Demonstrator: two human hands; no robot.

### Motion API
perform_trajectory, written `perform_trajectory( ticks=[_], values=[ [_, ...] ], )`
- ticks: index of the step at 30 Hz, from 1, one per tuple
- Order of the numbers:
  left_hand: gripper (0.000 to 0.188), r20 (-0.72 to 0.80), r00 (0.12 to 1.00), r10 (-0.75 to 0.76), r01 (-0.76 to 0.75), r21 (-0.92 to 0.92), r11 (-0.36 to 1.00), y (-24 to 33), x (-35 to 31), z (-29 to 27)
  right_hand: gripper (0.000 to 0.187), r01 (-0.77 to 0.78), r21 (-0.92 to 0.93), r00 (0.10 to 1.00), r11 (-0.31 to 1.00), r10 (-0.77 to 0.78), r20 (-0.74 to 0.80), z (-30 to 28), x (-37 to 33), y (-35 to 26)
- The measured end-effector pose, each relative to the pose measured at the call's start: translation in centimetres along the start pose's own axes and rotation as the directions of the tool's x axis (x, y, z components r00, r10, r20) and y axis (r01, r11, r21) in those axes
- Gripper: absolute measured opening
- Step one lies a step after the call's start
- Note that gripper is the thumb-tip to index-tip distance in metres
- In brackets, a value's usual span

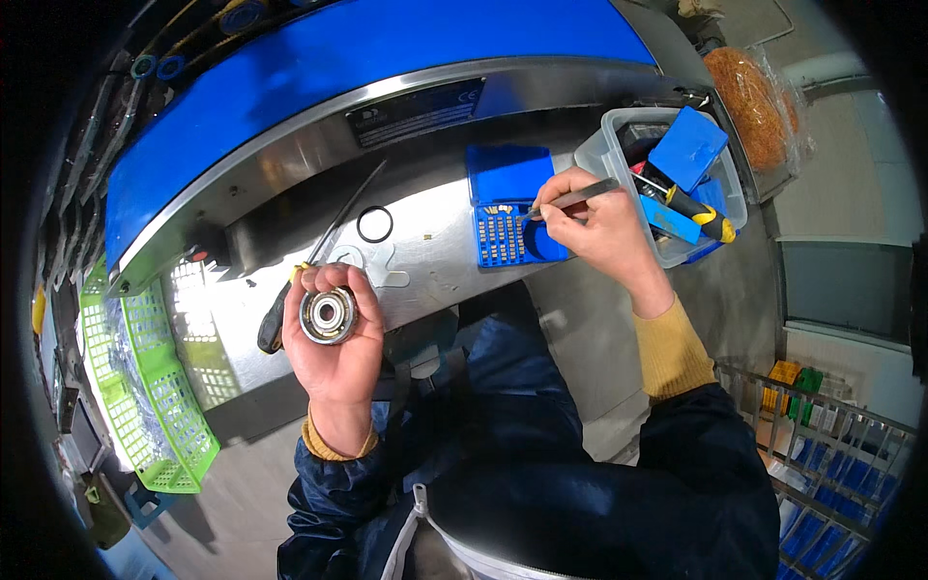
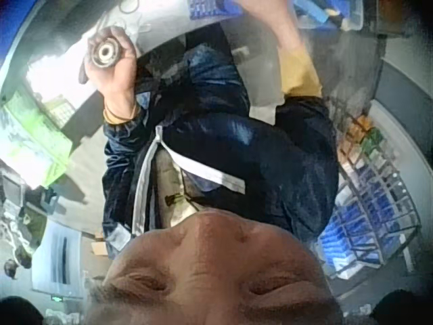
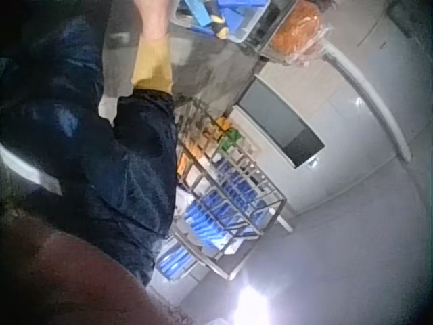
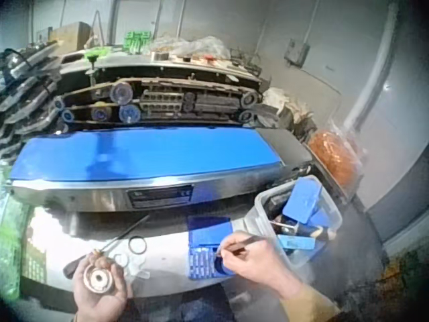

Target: The person holds a cylindrical mechanical component and uses a small metal tool to manipulate internal parts. They repeatedly insert and adjust small pieces inside the component, then place a flat metal piece into the opening.

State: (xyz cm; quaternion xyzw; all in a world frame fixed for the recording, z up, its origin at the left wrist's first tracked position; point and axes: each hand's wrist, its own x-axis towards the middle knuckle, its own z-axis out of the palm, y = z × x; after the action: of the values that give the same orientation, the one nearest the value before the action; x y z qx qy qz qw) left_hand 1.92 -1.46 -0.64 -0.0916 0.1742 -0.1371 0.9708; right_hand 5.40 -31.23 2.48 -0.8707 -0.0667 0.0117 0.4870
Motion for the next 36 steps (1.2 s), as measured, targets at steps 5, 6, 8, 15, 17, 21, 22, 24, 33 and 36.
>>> perform_trajectory(
  ticks=[5,6,8,15,17,21,22,24,33,36],
  values=[
    [0.021,-0.005,1.000,-0.016,0.016,-0.011,1.000,0.1,0.3,0.0,0.009,0.065,-0.023,0.998,0.998,-0.064,0.018,0.2,0.2,0.2],
    [0.021,-0.005,1.000,-0.017,0.017,-0.013,1.000,0.1,0.4,0.0,0.009,0.080,-0.027,0.996,0.996,-0.079,0.031,0.3,0.2,0.2],
    [0.021,-0.002,1.000,-0.021,0.021,-0.016,1.000,0.1,0.5,-0.1,0.009,0.104,-0.019,0.993,0.994,-0.103,0.053,0.6,0.4,0.2],
    [0.020,-0.030,1.000,0.003,-0.002,0.021,1.000,0.1,0.8,-0.2,0.010,0.214,-0.033,0.971,0.976,-0.209,0.112,1.6,1.8,0.3],
    [0.020,-0.043,0.999,0.016,-0.016,0.001,1.000,0.1,0.8,-0.1,0.010,0.219,-0.045,0.968,0.975,-0.211,0.136,1.8,2.1,0.3],
    [0.020,-0.036,0.999,0.004,-0.005,-0.011,1.000,0.2,0.8,-0.1,0.009,0.222,-0.063,0.959,0.973,-0.206,0.195,1.7,2.7,0.1],
    [0.020,-0.040,0.999,0.011,-0.010,0.013,1.000,0.2,0.8,-0.1,0.009,0.228,-0.061,0.956,0.972,-0.212,0.204,1.7,2.8,0.0],
    [0.020,-0.042,0.999,0.017,-0.017,0.002,1.000,0.2,0.8,-0.2,0.009,0.241,-0.057,0.949,0.969,-0.223,0.221,1.7,3.0,-0.1],
    [0.021,-0.040,0.999,0.035,-0.034,0.024,0.999,0.3,0.8,-0.4,0.010,0.213,-0.095,0.934,0.972,-0.174,0.313,1.5,3.3,-0.6],
    [0.021,-0.047,0.998,0.042,-0.040,0.033,0.999,0.3,0.8,-0.5,0.011,0.240,-0.136,0.925,0.961,-0.184,0.332,1.4,3.3,-0.8]
  ],
)
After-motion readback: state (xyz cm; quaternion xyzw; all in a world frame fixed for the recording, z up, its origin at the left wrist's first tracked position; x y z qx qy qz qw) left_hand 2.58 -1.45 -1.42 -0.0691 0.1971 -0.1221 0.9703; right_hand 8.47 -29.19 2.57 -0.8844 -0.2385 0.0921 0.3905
